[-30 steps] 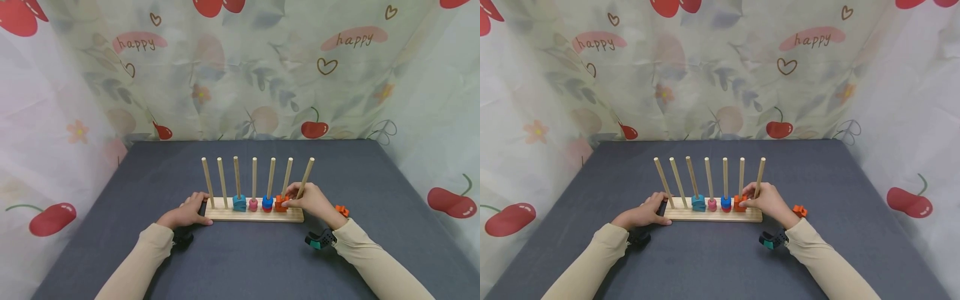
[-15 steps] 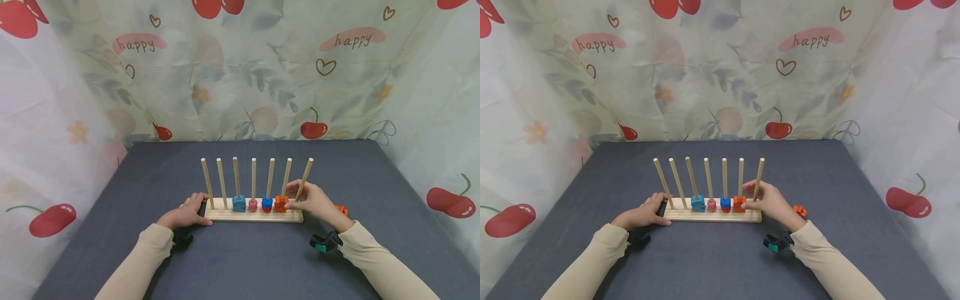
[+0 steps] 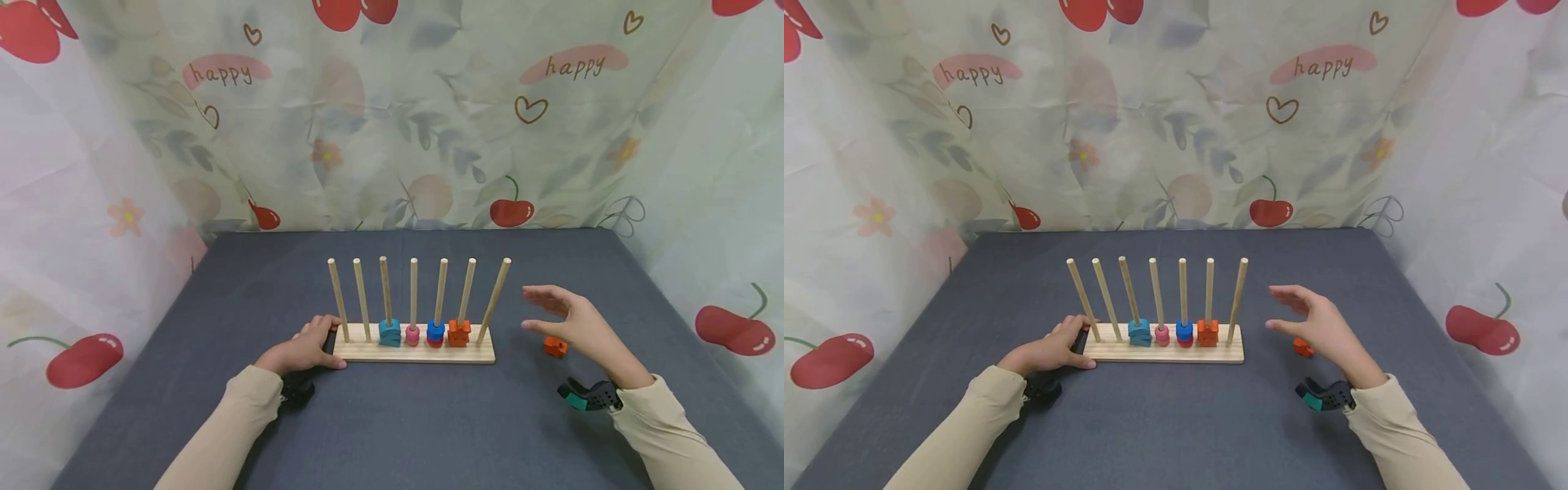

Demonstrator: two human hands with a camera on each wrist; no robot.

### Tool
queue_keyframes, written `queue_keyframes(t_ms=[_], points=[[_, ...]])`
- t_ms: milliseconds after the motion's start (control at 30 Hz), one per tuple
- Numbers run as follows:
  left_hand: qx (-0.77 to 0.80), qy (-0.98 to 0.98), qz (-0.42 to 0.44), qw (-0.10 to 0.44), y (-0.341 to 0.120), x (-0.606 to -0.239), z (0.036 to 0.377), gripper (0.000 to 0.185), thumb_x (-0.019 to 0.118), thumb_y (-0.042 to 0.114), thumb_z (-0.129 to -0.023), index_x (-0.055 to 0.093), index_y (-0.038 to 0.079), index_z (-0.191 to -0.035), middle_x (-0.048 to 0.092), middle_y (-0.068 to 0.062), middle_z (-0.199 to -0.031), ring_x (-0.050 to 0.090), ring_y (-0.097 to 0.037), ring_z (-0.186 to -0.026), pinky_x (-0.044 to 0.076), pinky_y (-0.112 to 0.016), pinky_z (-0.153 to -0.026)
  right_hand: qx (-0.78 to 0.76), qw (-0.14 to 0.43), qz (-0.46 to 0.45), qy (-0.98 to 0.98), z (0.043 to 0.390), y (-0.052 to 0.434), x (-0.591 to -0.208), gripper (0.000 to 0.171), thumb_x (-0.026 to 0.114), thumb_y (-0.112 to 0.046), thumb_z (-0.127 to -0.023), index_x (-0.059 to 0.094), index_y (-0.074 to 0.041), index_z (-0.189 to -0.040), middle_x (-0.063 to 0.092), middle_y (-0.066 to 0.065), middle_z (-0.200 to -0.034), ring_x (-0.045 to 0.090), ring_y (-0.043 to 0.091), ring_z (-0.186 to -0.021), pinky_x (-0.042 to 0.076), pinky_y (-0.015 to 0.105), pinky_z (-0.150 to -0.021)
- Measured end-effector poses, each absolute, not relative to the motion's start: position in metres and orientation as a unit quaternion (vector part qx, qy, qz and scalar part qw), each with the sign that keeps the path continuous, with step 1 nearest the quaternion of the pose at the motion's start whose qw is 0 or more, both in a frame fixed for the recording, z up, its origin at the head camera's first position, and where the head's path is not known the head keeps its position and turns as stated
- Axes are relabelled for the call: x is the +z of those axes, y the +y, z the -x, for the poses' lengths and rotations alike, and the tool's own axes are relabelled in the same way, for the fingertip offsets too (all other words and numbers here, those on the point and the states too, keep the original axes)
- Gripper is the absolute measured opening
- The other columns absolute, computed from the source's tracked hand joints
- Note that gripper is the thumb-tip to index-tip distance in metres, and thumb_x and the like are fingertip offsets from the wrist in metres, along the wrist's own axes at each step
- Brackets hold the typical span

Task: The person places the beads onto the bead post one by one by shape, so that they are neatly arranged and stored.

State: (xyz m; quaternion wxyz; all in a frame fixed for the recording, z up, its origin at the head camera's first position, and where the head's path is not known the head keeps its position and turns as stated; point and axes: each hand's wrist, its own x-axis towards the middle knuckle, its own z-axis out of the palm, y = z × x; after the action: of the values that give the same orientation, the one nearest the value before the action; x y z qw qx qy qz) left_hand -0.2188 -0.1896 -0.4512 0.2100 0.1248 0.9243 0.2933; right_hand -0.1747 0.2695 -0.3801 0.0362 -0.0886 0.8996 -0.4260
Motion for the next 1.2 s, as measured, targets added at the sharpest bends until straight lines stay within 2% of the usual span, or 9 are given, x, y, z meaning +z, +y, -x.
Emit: queue_keyframes(t_ms=[167,333,533,700,933,1200], points=[[0.293,0.925,-0.120,0.210,-0.190,-0.453,0.219,0.078,0.081,0.036,-0.077,0.039,0.009,-0.137,0.038,-0.014,-0.134,0.037,-0.031,-0.121,0.029,-0.054,-0.101,-0.404,0.059,0.063,0.911,0.171,0.292,-0.388,0.076,0.075,-0.045,-0.081,0.047,-0.007,-0.140,0.048,0.021,-0.143,0.045,0.042,-0.130,0.038,0.057,-0.100],[0.293,0.925,-0.120,0.211,-0.190,-0.452,0.218,0.078,0.081,0.036,-0.077,0.039,0.009,-0.137,0.038,-0.014,-0.134,0.037,-0.030,-0.121,0.029,-0.055,-0.101,-0.381,0.097,0.060,0.917,0.172,0.309,-0.403,0.070,0.075,-0.036,-0.084,0.049,0.000,-0.138,0.051,0.025,-0.138,0.050,0.044,-0.125,0.045,0.053,-0.094],[0.292,0.925,-0.123,0.208,-0.190,-0.453,0.219,0.077,0.081,0.036,-0.077,0.040,0.009,-0.136,0.039,-0.013,-0.133,0.038,-0.030,-0.118,0.030,-0.054,-0.099,-0.362,0.124,0.062,0.922,0.175,0.320,-0.425,0.064,0.078,-0.032,-0.081,0.056,0.003,-0.130,0.061,0.024,-0.124,0.061,0.035,-0.108,0.050,0.046,-0.086],[0.293,0.925,-0.124,0.207,-0.190,-0.452,0.218,0.077,0.081,0.037,-0.077,0.040,0.009,-0.136,0.039,-0.013,-0.133,0.038,-0.030,-0.118,0.030,-0.054,-0.098,-0.335,0.117,0.063,0.933,0.178,0.322,-0.435,0.056,0.079,-0.029,-0.080,0.061,0.002,-0.124,0.065,0.020,-0.114,0.063,0.030,-0.099,0.050,0.044,-0.081],[0.294,0.924,-0.123,0.212,-0.190,-0.452,0.219,0.078,0.081,0.037,-0.077,0.039,0.010,-0.137,0.038,-0.014,-0.134,0.038,-0.030,-0.119,0.029,-0.054,-0.100,-0.316,0.116,0.046,0.940,0.184,0.319,-0.433,0.041,0.076,-0.027,-0.083,0.067,0.000,-0.112,0.069,0.009,-0.098,0.059,0.016,-0.083,0.047,0.034,-0.070],[0.289,0.926,-0.124,0.209,-0.190,-0.452,0.219,0.078,0.081,0.037,-0.077,0.039,0.009,-0.137,0.039,-0.014,-0.134,0.038,-0.031,-0.119,0.030,-0.054,-0.100,-0.329,0.084,0.044,0.940,0.191,0.306,-0.412,0.042,0.073,-0.029,-0.086,0.066,0.000,-0.115,0.070,0.012,-0.102,0.063,0.018,-0.087,0.049,0.035,-0.074]])
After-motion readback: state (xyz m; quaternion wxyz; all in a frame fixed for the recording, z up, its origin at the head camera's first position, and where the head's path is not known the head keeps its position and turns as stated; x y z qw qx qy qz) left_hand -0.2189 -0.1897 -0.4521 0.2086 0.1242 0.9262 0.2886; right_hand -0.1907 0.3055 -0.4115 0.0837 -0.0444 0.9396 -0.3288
